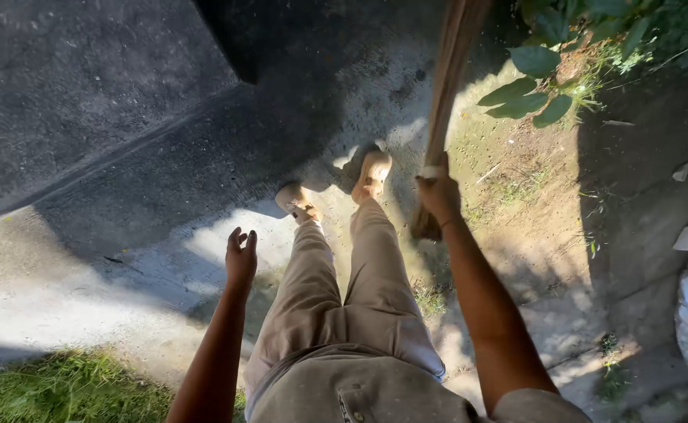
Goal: Sweep debris and leaves from an outdoor stone or concrete path.
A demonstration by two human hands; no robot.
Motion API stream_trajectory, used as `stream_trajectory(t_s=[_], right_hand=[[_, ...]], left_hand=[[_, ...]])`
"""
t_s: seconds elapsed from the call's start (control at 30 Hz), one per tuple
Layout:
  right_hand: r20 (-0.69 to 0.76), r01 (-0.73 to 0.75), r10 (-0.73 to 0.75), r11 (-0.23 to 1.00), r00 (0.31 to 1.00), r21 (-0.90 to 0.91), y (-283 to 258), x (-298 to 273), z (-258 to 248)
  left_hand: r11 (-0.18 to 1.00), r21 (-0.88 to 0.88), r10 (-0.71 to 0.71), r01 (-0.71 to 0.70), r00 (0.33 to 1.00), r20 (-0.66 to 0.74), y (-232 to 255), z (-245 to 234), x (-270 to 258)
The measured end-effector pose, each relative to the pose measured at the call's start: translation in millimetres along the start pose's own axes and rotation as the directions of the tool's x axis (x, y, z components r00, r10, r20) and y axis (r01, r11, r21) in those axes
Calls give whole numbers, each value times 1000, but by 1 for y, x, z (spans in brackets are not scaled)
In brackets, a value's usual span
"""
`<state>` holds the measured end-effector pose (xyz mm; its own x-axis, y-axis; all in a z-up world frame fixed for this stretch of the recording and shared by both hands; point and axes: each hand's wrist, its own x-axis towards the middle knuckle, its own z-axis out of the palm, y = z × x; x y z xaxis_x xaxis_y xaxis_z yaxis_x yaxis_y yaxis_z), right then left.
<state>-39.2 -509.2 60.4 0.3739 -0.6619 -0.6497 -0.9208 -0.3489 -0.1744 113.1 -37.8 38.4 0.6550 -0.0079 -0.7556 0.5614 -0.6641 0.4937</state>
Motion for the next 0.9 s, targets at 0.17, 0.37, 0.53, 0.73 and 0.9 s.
stream_trajectory(t_s=[0.17, 0.37, 0.53, 0.73, 0.9], right_hand=[[301, 297, -427, 871, 853, 392, -48, -37, 23], [430, 158, -235, 966, 872, 207, -7, 145, -43], [309, 32, -118, 962, 944, 271, -68, 157, -123], [475, 285, -398, 912, 784, 294, -105, 144, -89], [472, 492, -577, 816, 667, 303, -82, 285, -33]], left_hand=[[997, 60, -57, 52, 994, 93, 61, 81, 5], [1000, -1, 19, -19, 984, 178, 196, 157, 9], [989, -138, -38, 54, 993, 110, 231, 210, 13], [990, -95, -92, 102, 990, 106, 258, 254, 5], [990, -140, 2, 2, 1000, 30, 279, 222, -8]])
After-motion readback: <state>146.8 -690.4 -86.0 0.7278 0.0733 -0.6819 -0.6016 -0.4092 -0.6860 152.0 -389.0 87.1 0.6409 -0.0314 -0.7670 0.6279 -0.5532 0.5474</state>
